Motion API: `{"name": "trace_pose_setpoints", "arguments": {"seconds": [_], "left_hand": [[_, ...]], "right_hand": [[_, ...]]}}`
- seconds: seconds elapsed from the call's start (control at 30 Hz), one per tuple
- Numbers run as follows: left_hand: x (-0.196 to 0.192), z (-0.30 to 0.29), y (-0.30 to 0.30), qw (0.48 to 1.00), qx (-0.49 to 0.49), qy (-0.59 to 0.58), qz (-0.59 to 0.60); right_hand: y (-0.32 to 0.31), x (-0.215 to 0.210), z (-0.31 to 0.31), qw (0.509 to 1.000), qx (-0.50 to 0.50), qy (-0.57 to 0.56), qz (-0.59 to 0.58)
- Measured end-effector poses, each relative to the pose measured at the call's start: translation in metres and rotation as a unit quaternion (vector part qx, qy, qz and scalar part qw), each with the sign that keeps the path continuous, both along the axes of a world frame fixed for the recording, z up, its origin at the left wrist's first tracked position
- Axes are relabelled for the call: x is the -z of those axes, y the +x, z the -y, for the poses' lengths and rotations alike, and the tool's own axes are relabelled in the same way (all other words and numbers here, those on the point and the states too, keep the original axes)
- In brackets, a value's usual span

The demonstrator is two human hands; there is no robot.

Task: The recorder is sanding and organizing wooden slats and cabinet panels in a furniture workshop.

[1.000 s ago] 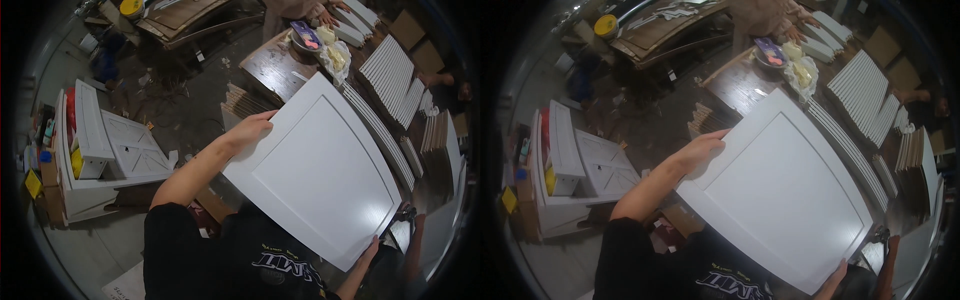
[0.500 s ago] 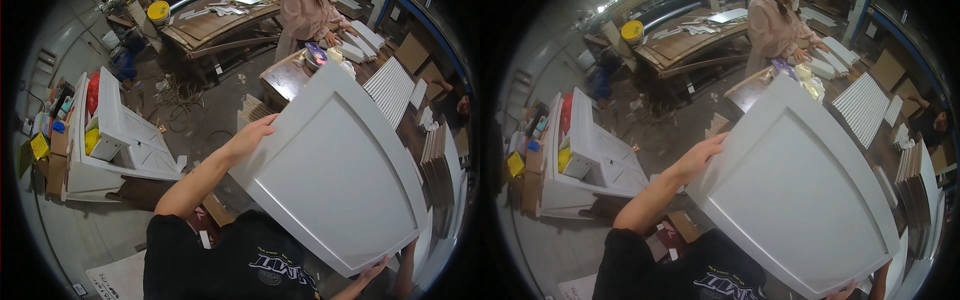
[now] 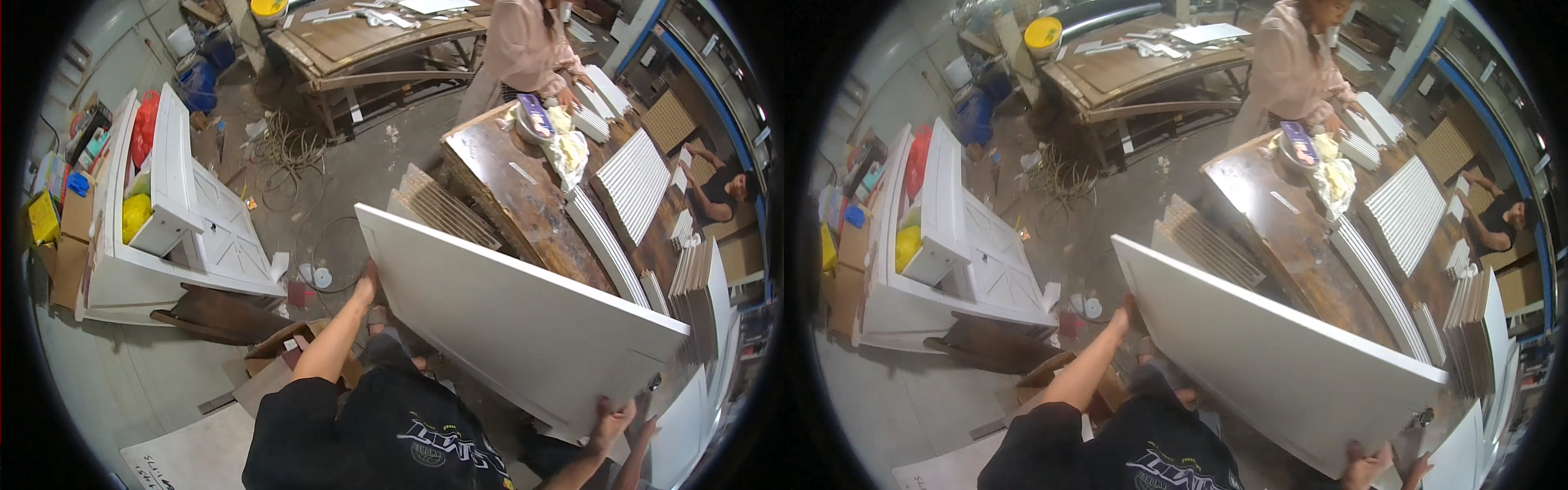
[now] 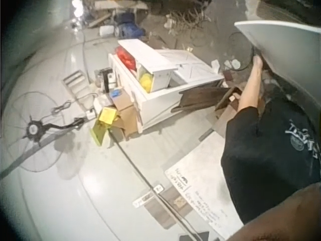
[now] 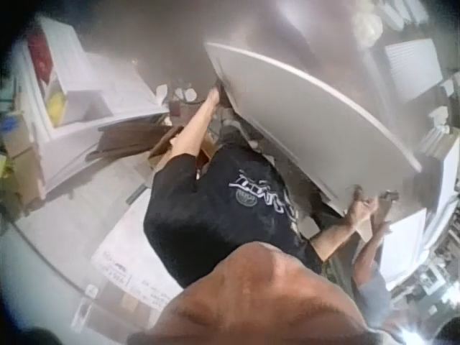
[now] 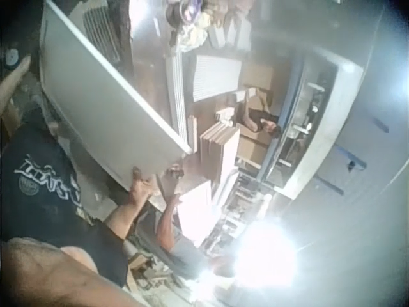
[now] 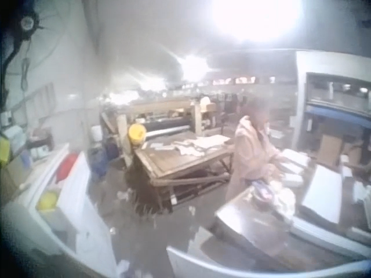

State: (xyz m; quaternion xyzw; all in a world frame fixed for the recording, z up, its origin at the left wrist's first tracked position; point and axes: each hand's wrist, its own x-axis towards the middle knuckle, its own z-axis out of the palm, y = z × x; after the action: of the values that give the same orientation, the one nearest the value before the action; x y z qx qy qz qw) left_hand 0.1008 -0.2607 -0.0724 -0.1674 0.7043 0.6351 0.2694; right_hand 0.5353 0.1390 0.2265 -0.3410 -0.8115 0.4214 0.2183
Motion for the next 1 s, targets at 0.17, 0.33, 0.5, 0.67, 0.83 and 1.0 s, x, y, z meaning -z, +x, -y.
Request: {"name": "trace_pose_setpoints", "arguments": {"seconds": [0.17, 0.33, 0.5, 0.67, 0.83, 1.0], "left_hand": [[0.081, 0.062, 0.042, 0.976, 0.185, -0.118, -0.003], [0.121, 0.175, 0.138, 0.984, 0.042, -0.137, 0.103], [0.111, 0.292, 0.190, 0.940, -0.197, -0.083, 0.265], [0.091, 0.332, 0.175, 0.911, -0.191, -0.151, 0.333], [0.088, 0.290, 0.124, 0.935, -0.169, -0.086, 0.300], [0.066, 0.229, 0.047, 0.966, -0.072, -0.043, 0.246]], "right_hand": [[-0.228, 0.046, 0.145, 0.988, -0.114, -0.034, 0.102], [-0.359, 0.197, 0.209, 0.962, -0.230, 0.028, 0.142], [-0.422, 0.307, 0.232, 0.937, -0.273, 0.071, 0.208], [-0.463, 0.367, 0.240, 0.914, -0.260, 0.088, 0.300], [-0.490, 0.396, 0.249, 0.908, -0.226, 0.080, 0.344], [-0.507, 0.406, 0.245, 0.903, -0.224, 0.088, 0.355]]}}
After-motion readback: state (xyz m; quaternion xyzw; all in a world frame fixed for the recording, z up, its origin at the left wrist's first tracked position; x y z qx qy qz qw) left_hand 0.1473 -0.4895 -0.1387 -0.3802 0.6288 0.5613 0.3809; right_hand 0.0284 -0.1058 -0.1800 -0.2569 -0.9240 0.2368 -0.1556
